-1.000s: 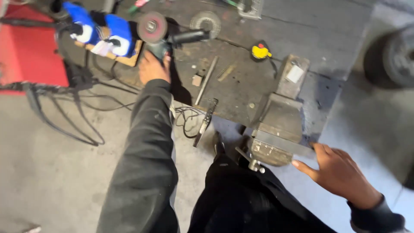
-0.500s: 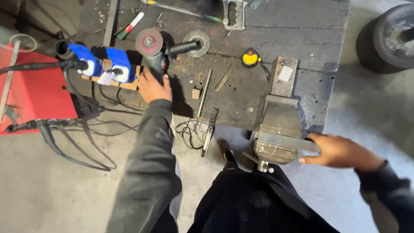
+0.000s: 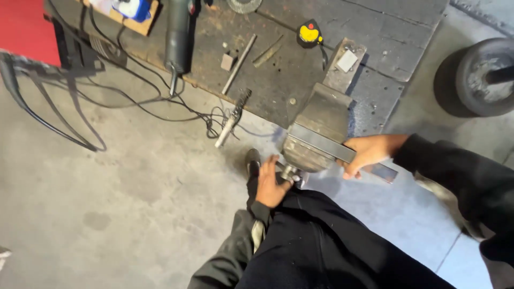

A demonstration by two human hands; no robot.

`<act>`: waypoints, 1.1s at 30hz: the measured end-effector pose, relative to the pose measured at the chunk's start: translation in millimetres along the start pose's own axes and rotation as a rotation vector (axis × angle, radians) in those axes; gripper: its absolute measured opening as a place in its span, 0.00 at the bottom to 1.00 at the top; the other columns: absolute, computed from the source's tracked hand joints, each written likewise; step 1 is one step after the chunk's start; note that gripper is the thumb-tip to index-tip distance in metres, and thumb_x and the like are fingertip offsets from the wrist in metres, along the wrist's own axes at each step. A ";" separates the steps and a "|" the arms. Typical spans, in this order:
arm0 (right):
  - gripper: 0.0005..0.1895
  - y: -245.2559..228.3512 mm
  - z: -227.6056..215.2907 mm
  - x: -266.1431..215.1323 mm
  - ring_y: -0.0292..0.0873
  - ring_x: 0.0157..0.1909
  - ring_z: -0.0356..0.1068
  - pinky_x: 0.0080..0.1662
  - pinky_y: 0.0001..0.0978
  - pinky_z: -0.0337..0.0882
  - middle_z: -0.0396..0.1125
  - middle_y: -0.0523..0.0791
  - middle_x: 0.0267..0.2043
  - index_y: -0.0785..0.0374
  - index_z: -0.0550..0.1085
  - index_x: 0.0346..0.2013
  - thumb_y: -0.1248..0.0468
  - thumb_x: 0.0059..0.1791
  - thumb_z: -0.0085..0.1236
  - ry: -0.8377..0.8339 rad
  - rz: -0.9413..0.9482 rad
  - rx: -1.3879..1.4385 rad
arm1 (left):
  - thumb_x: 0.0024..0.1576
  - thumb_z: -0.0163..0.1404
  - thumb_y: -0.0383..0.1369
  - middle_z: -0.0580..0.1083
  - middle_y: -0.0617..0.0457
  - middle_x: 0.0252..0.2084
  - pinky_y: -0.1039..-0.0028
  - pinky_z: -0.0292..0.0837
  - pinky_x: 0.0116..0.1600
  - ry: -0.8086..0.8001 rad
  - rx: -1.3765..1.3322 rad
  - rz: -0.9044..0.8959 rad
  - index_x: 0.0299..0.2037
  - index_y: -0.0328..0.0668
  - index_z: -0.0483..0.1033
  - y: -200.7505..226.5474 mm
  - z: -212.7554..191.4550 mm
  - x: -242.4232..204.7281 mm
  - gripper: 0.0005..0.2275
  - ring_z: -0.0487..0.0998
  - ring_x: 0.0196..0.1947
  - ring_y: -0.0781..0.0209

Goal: Cutting a metal square tube with an angle grinder while it is secured in a vise.

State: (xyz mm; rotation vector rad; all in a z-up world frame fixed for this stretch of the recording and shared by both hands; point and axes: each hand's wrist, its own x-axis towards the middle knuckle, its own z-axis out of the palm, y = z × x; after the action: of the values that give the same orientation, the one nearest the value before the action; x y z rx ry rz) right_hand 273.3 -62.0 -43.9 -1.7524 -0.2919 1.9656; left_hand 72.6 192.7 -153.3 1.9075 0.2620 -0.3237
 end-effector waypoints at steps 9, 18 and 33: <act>0.10 -24.0 5.8 -15.4 0.45 0.25 0.75 0.39 0.37 0.76 0.73 0.48 0.20 0.64 0.77 0.22 0.66 0.39 0.73 0.064 -0.202 0.171 | 0.38 0.63 0.28 0.67 0.61 0.20 0.83 0.65 0.45 0.595 -0.156 0.207 0.24 0.56 0.77 -136.8 96.1 77.1 0.09 0.68 0.30 0.64; 0.06 -45.7 16.2 -25.4 0.41 0.23 0.70 0.35 0.31 0.68 0.68 0.46 0.16 0.63 0.76 0.14 0.67 0.36 0.64 0.117 -0.229 0.038 | 0.40 0.59 0.24 0.66 0.56 0.23 0.78 0.65 0.48 0.679 -0.309 0.011 0.26 0.52 0.78 -150.3 113.1 83.1 0.09 0.66 0.32 0.65; 0.04 -26.2 34.2 -50.7 0.41 0.21 0.66 0.30 0.31 0.62 0.65 0.47 0.15 0.68 0.74 0.18 0.71 0.35 0.62 0.291 -0.254 0.170 | 0.50 0.62 0.49 0.82 0.52 0.38 0.67 0.75 0.51 0.046 -0.321 -0.467 0.42 0.46 0.82 3.3 117.8 -41.6 0.18 0.82 0.46 0.53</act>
State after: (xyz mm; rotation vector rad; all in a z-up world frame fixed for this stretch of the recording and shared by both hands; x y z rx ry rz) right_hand 248.5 -58.7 17.7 -1.7643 -0.2267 1.4917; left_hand 23.2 80.0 -175.5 1.5238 0.7491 -0.5148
